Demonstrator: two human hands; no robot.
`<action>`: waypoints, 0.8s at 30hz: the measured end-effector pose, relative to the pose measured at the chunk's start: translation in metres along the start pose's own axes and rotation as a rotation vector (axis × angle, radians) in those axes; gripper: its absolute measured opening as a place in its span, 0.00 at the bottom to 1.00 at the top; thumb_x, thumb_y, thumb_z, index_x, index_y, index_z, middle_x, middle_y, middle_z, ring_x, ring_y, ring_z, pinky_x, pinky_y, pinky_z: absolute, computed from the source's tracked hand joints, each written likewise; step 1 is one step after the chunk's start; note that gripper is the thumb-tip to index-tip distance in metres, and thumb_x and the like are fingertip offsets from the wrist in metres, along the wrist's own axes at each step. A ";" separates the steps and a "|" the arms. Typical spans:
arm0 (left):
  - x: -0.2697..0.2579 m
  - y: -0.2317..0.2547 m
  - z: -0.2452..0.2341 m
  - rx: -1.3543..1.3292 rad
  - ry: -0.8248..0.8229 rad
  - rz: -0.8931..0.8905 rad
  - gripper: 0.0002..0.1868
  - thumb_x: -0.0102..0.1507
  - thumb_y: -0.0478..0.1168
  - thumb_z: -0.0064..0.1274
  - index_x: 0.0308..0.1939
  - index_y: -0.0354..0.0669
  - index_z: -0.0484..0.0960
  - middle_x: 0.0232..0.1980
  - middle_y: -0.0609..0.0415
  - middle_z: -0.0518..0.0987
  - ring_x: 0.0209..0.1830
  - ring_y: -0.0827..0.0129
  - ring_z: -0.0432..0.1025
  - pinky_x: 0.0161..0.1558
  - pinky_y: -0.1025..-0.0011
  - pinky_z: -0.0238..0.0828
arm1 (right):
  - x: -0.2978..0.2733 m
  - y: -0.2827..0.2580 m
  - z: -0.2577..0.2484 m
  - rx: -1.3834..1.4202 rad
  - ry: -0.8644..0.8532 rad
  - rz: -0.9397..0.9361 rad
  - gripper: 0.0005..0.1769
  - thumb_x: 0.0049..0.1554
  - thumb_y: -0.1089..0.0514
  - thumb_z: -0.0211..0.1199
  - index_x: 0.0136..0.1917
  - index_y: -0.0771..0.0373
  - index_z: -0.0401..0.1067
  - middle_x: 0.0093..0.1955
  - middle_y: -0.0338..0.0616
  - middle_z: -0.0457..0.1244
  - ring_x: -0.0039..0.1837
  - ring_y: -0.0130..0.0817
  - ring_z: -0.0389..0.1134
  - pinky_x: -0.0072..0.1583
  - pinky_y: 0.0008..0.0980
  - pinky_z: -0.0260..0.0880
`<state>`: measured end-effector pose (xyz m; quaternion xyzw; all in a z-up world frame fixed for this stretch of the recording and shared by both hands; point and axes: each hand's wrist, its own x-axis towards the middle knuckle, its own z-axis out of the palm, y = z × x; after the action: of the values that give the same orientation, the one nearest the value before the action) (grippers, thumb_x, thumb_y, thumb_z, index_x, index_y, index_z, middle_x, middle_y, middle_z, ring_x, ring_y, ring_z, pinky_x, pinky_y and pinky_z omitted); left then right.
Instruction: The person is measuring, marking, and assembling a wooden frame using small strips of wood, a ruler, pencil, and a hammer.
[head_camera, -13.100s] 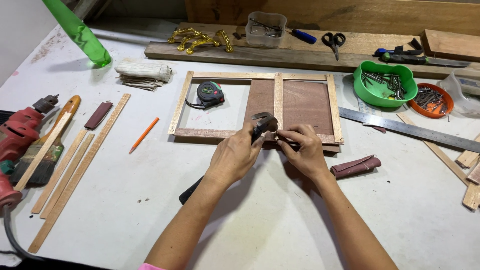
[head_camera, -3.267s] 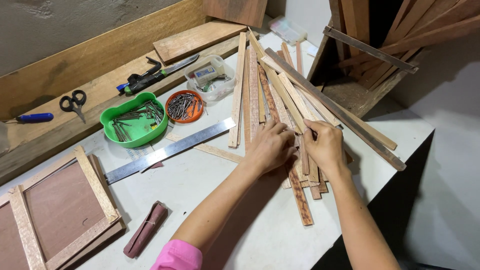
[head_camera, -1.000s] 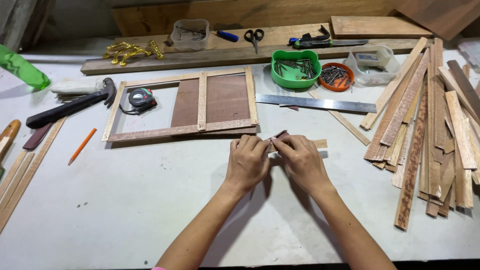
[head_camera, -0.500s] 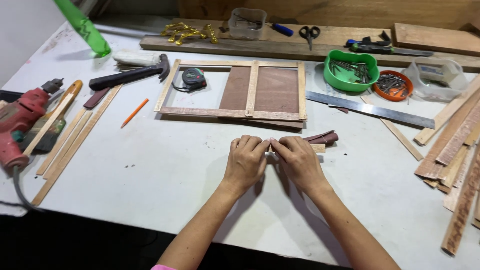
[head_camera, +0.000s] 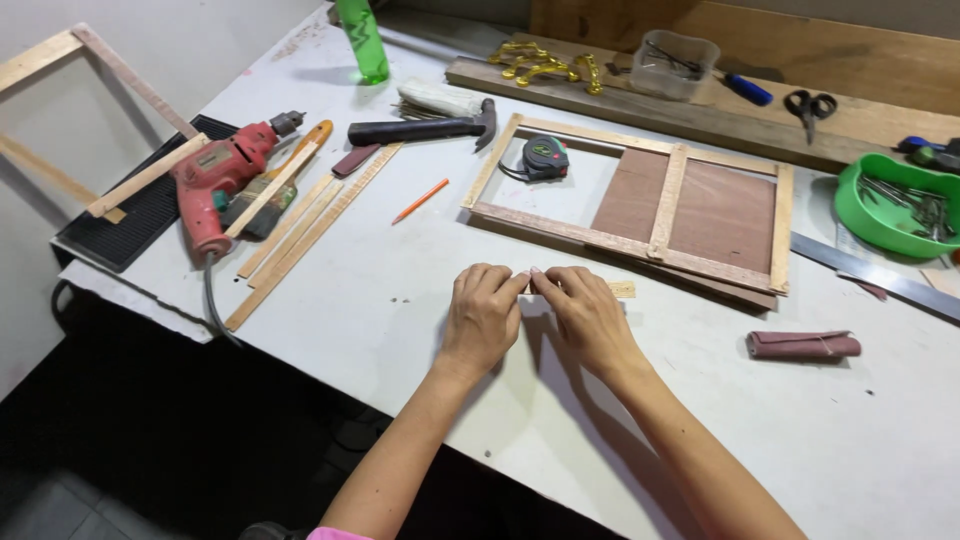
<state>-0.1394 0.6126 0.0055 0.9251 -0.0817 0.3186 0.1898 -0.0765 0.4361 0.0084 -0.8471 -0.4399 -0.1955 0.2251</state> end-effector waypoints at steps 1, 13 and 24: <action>-0.001 -0.008 -0.010 0.011 0.006 -0.008 0.14 0.60 0.29 0.56 0.50 0.39 0.85 0.47 0.50 0.80 0.54 0.58 0.72 0.64 0.56 0.64 | 0.010 -0.007 0.006 0.008 0.000 -0.013 0.36 0.46 0.76 0.61 0.68 0.62 0.71 0.59 0.47 0.65 0.61 0.46 0.65 0.59 0.44 0.68; -0.022 -0.104 -0.060 0.124 0.066 -0.221 0.16 0.58 0.28 0.55 0.49 0.41 0.86 0.46 0.51 0.80 0.53 0.58 0.72 0.66 0.50 0.62 | 0.095 -0.062 0.081 0.217 -0.047 -0.172 0.34 0.46 0.72 0.62 0.67 0.64 0.71 0.59 0.48 0.66 0.61 0.47 0.65 0.60 0.44 0.67; -0.037 -0.140 -0.059 0.151 0.007 -0.318 0.15 0.59 0.28 0.55 0.49 0.40 0.87 0.46 0.50 0.80 0.53 0.59 0.72 0.63 0.57 0.66 | 0.113 -0.077 0.110 0.270 -0.080 -0.184 0.28 0.50 0.72 0.61 0.64 0.65 0.73 0.58 0.48 0.66 0.59 0.46 0.66 0.58 0.43 0.68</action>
<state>-0.1638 0.7659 -0.0166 0.9368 0.0903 0.2931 0.1682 -0.0655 0.6108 -0.0059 -0.7723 -0.5466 -0.1205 0.3003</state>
